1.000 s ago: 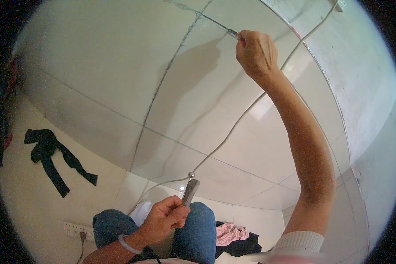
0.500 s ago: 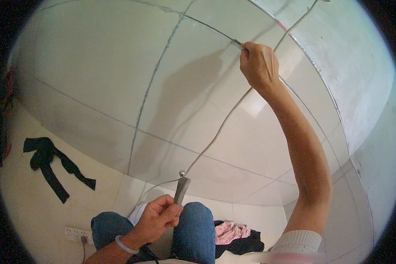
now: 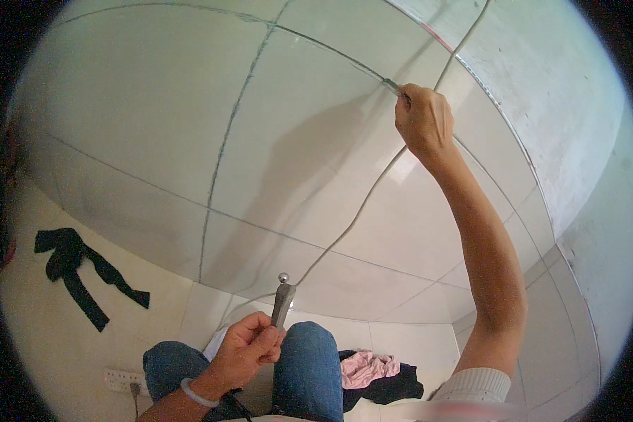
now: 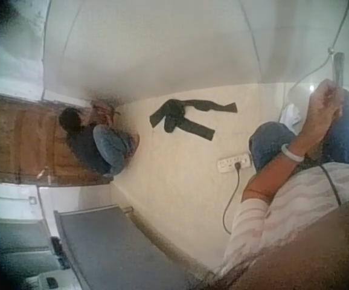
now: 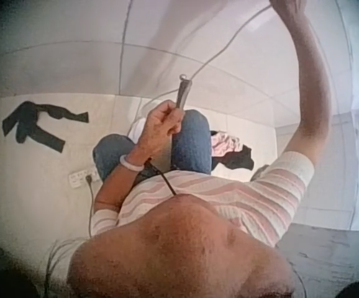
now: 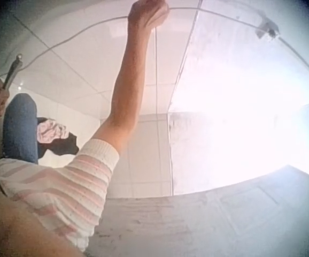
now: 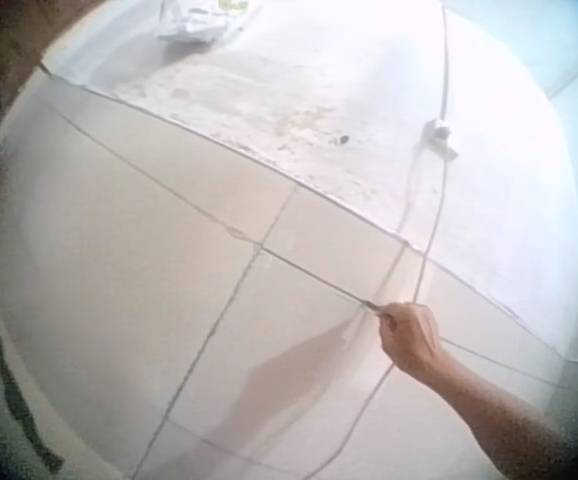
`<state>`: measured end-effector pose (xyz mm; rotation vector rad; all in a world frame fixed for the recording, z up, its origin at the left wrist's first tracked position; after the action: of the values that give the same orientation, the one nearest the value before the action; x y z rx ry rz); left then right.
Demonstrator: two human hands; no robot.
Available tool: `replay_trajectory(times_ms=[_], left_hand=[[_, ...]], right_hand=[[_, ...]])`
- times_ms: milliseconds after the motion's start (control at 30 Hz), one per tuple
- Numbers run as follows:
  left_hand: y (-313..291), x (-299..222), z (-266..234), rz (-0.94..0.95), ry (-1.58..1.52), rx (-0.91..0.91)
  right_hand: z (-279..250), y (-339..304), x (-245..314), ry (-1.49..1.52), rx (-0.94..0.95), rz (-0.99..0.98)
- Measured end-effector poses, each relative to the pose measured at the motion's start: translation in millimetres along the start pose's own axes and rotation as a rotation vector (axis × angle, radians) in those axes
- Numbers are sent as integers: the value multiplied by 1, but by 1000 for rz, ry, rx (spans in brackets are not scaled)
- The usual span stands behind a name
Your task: The recorder is using a small tool to scrape or clean the grout lines between wall tiles, possibly as part of a repair or cleaning task.
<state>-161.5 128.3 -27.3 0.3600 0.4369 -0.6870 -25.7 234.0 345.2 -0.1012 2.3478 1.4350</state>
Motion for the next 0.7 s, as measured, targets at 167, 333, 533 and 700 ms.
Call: replay_trajectory(times_ms=[167,333,533,700], left_hand=[[0,1,0,-12,-18,5],[-2,-2,0,1,-16,14],[-2,-2,-1,-14,-4,8],[-2,-1,1,-18,-19,10]], right_hand=[[0,-6,-13,-96,30,-20],[-6,-11,-19,-123,2,-8],[-4,-8,-32,-344,163,81],[-39,10,45,89,-45,-73]])
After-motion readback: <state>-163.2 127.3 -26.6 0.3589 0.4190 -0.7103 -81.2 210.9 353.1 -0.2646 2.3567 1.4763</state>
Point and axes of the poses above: each hand's wrist, its own y-axis towards the middle knuckle, its own z-axis out of the palm, x = y × z, the point moved 10 cm from there along y, towards the middle knuckle, and after that the axes turned 10 degrees about -y, right-handed, at the moved point
